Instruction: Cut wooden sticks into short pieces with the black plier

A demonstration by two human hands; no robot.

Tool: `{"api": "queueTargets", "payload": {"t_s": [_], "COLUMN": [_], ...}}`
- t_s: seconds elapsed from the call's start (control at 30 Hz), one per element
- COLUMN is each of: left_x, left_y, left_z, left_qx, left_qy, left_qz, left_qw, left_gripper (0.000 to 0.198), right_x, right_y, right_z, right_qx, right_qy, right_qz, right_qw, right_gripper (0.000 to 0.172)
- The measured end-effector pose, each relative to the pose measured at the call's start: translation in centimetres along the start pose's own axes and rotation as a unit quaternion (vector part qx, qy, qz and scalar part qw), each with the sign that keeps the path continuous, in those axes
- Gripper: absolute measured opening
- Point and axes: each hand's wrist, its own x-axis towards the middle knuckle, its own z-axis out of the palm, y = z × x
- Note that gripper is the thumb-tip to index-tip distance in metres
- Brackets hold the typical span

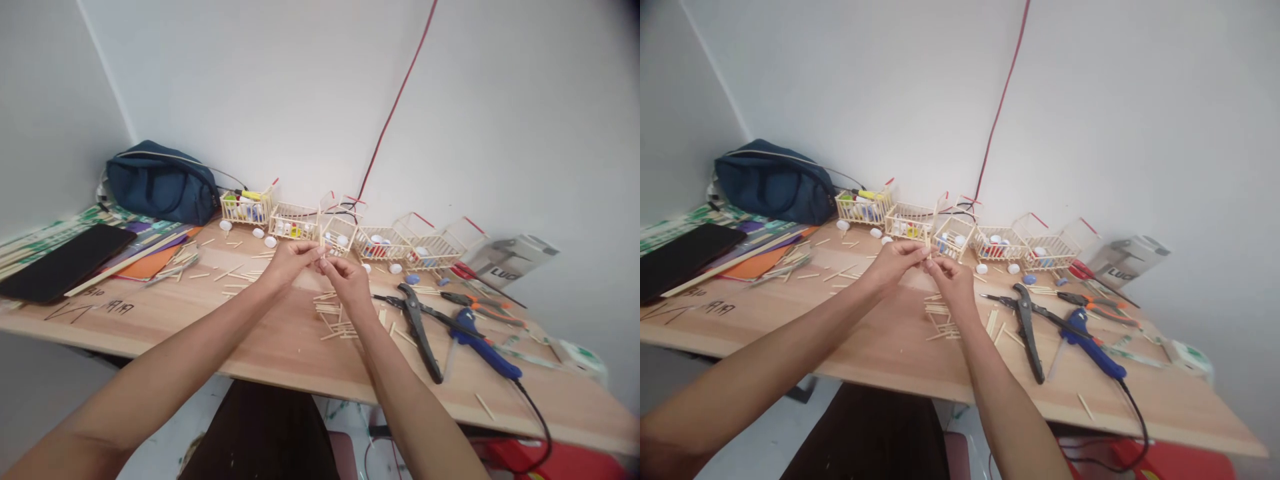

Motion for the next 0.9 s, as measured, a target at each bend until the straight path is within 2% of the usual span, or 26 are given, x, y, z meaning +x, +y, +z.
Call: {"api": "queueTargets", "payload": {"t_s": [0.17, 0.27, 0.33, 0.43, 0.5, 0.53, 0.63, 0.7, 0.8, 0.9], "left_x": [-0.1, -0.2, -0.1, 0.2, 0.3, 0.4, 0.4, 0.5, 0.6, 0.7], "left_y": [-0.1, 0.0, 0.0, -0.1, 0.0, 0.0, 0.2, 0.1, -0.1, -0.3], "left_z": [0.2, 0.0, -0.3, -0.7, -0.8, -0.8, -0.9, -0.9, -1.1, -1.2], "left_qx": [-0.004, -0.003, 0.004, 0.01, 0.008, 0.01, 0.021, 0.022, 0.023, 0.03], "left_qy": [0.002, 0.032, 0.051, 0.059, 0.063, 0.065, 0.068, 0.068, 0.068, 0.064], "left_qz": [0.016, 0.011, 0.012, 0.011, 0.005, 0.002, -0.001, 0.001, 0.008, 0.01], "left_qw": [1.0, 0.999, 0.999, 0.998, 0.998, 0.998, 0.997, 0.997, 0.997, 0.997], "left_gripper": [0.03, 0.029, 0.029, 0.03, 0.032, 0.033, 0.035, 0.035, 0.032, 0.031], "right_x": [0.1, 0.0, -0.2, -1.6, -3.1, -4.0, -6.6, -7.8, -8.4, -8.1], "right_y": [0.4, -0.1, -1.2, -3.6, -4.8, -5.2, -5.0, -4.2, -3.1, -2.9], "right_z": [0.4, -0.1, -1.4, -5.1, -8.1, -9.6, -12.7, -13.5, -13.2, -12.6], "right_qx": [-0.011, -0.053, -0.114, -0.233, -0.333, -0.393, -0.549, -0.586, -0.607, -0.607], "right_qy": [-0.007, -0.018, -0.028, -0.039, -0.004, -0.005, -0.023, -0.043, -0.05, -0.047], "right_qz": [0.007, 0.016, 0.023, 0.015, 0.033, 0.066, 0.24, 0.32, 0.339, 0.364], "right_qw": [1.0, 0.998, 0.993, 0.972, 0.942, 0.917, 0.8, 0.743, 0.717, 0.705], "right_gripper": [0.029, 0.024, 0.02, 0.021, 0.024, 0.026, 0.029, 0.03, 0.033, 0.037]}}
